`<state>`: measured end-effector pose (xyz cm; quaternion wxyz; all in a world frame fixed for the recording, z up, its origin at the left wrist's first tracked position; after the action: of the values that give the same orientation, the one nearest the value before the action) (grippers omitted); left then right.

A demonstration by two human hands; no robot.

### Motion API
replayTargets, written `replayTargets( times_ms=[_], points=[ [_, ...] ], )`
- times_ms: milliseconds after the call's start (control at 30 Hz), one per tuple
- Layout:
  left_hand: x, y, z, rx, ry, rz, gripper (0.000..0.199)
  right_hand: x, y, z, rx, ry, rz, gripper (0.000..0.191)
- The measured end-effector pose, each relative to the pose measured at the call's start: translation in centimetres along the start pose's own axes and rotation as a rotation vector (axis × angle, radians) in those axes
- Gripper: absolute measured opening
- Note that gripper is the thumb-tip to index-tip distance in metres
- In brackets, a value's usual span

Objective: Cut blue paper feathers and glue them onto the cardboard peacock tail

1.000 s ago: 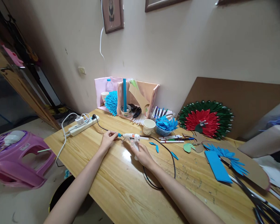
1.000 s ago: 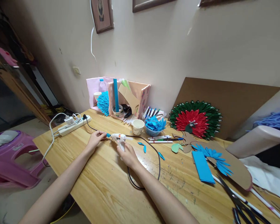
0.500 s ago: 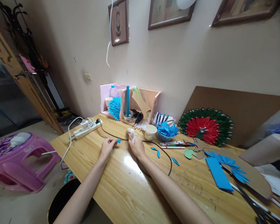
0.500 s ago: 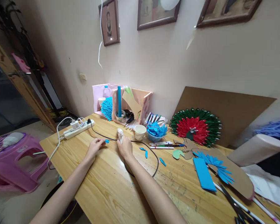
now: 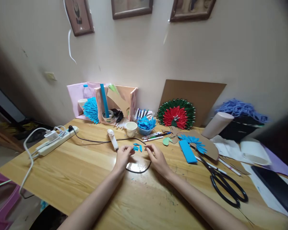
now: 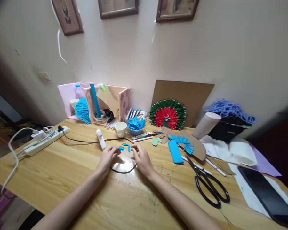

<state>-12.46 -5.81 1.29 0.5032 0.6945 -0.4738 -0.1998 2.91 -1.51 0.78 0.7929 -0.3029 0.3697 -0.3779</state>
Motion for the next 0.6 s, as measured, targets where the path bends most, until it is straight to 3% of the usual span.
replayTargets(
  times_ms=[100,200,367,600],
  points=[
    [-0.3,-2.0,-3.3,-0.011,-0.072,0.001,0.015,1.2,1.5,2.6,-0.019,0.058,-0.051,0.019],
    [-0.3,-3.4,-5.1,-0.031,-0.094,-0.031,0.017,1.5,2.4,3.3,-0.061,0.106,-0.089,0.022],
    [0.1,-3.8,-5.2,-0.151,-0.101,-0.157,0.02,1.4,2.7,3.0,-0.069,0.1,-0.07,0.025],
    [0.8,-3.4,-5.1,-0.145,-0.157,-0.129,0.021,1.5,2.6,3.0,-0.056,0.13,-0.021,0.018]
  ],
)
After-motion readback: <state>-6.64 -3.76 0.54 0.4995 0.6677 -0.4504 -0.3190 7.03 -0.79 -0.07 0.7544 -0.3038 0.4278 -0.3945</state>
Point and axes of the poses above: each hand's wrist, its own x-axis away from the middle knuckle, its own z-axis out of the back of the hand, y = z × x, the point moved 1 cm from there along -x, towards the middle knuckle, and after that the axes turned 9 degrees about x, right-handed, at the moved point
